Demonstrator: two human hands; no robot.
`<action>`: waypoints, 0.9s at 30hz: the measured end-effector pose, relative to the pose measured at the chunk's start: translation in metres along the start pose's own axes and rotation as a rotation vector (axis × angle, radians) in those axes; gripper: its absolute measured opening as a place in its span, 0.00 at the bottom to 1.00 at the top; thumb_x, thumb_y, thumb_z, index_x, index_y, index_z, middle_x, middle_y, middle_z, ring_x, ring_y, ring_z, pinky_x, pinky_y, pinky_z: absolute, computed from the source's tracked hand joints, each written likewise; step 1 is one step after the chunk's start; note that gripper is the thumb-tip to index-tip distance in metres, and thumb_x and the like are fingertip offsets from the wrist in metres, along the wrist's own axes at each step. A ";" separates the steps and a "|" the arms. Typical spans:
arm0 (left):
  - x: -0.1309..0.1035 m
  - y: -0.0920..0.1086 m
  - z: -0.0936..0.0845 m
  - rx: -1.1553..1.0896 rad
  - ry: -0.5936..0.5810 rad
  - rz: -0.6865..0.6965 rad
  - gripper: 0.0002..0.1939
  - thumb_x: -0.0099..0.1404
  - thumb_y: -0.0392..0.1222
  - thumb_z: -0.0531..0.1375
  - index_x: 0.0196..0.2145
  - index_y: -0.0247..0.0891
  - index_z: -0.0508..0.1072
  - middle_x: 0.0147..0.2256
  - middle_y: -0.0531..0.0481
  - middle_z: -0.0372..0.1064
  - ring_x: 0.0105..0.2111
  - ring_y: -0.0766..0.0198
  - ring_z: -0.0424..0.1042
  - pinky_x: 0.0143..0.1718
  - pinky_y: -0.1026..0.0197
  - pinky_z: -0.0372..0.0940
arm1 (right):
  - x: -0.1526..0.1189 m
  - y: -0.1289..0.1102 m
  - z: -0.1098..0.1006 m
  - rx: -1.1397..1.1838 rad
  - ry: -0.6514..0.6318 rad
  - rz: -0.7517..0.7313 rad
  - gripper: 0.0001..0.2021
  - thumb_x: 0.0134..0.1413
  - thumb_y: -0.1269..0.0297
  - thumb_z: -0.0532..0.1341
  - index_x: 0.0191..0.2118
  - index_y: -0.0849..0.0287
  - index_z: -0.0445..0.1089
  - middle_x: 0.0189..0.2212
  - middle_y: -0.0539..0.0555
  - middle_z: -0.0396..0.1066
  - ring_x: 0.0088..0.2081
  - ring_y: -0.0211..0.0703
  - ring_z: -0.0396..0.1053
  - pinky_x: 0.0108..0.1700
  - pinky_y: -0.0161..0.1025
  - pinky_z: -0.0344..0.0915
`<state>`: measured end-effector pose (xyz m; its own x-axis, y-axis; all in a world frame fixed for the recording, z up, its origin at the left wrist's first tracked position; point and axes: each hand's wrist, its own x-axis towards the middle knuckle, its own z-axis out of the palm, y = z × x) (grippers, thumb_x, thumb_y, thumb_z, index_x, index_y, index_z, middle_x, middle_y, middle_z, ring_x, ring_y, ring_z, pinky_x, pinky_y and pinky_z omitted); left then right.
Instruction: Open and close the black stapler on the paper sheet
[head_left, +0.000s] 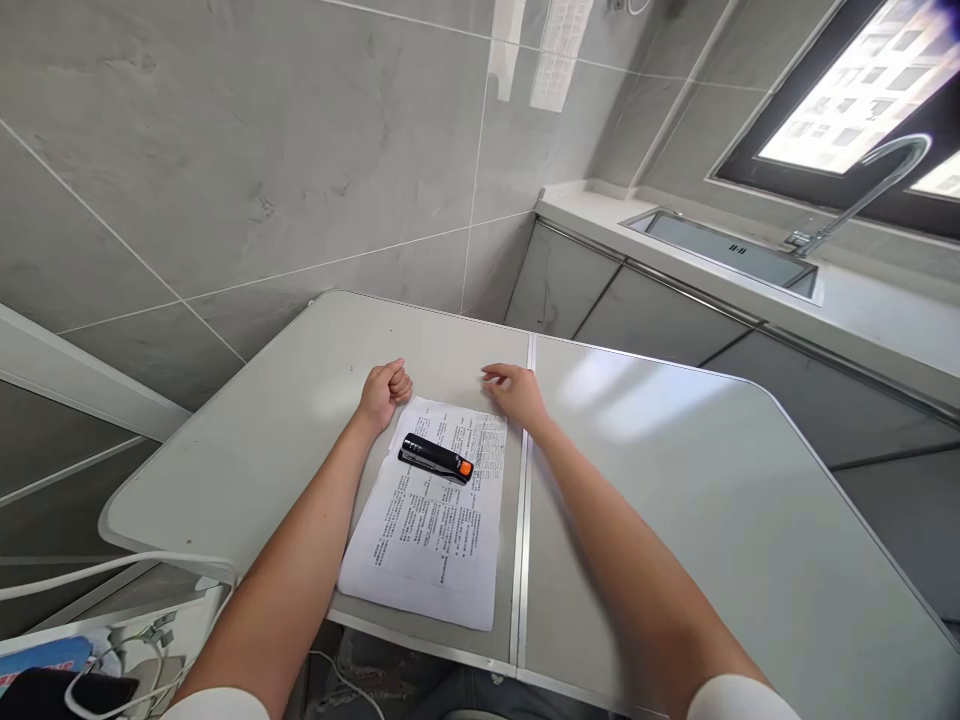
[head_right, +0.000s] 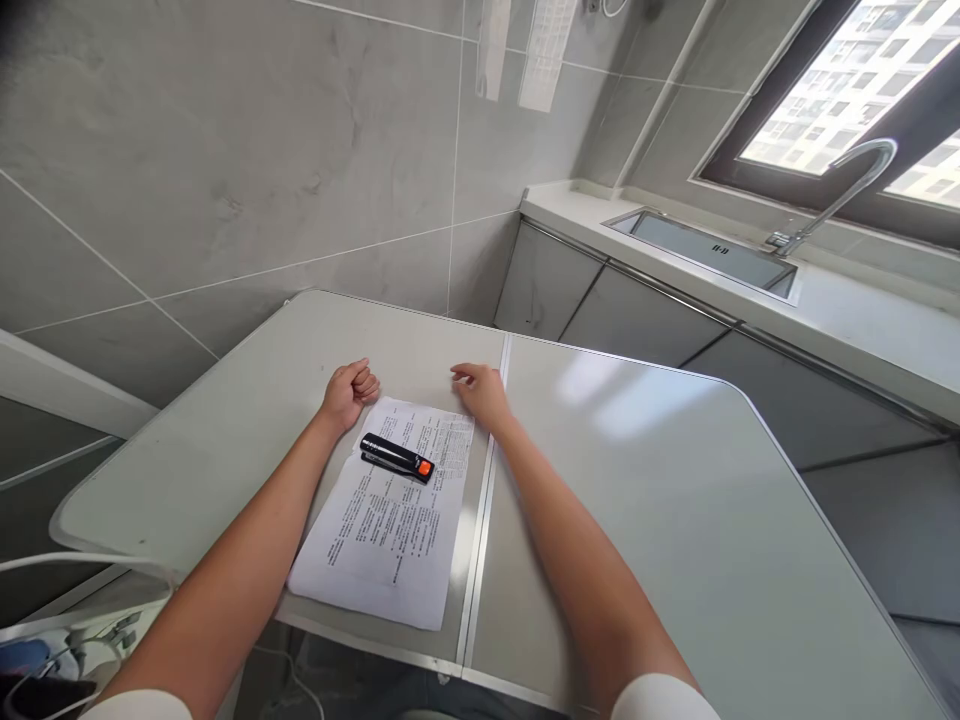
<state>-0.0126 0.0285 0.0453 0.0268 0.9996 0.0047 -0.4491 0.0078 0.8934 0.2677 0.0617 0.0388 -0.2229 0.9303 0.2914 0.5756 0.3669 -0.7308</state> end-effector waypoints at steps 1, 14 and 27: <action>-0.001 0.000 0.000 -0.008 -0.002 -0.003 0.31 0.65 0.46 0.64 0.17 0.41 0.45 0.16 0.62 0.35 0.14 0.74 0.42 0.16 0.66 0.44 | 0.009 -0.007 0.015 0.006 -0.026 -0.008 0.13 0.53 0.70 0.65 0.44 0.52 0.80 0.37 0.49 0.81 0.36 0.42 0.74 0.48 0.41 0.69; -0.002 -0.003 0.005 -0.156 0.067 0.003 0.29 0.68 0.44 0.63 0.18 0.40 0.49 0.18 0.60 0.39 0.16 0.73 0.46 0.18 0.67 0.48 | -0.016 -0.046 0.012 0.092 0.118 0.044 0.12 0.61 0.57 0.61 0.46 0.54 0.78 0.42 0.54 0.79 0.35 0.43 0.69 0.44 0.43 0.67; -0.005 -0.019 0.012 -0.352 0.141 -0.125 0.23 0.72 0.45 0.59 0.21 0.38 0.59 0.19 0.56 0.54 0.18 0.70 0.56 0.23 0.64 0.57 | -0.130 -0.085 0.022 0.261 -0.143 0.260 0.12 0.61 0.58 0.59 0.43 0.55 0.78 0.38 0.54 0.76 0.31 0.41 0.67 0.38 0.40 0.65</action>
<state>0.0066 0.0235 0.0333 -0.0116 0.9840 -0.1780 -0.7292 0.1135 0.6748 0.2306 -0.0900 0.0490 -0.2140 0.9768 0.0000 0.4122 0.0903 -0.9066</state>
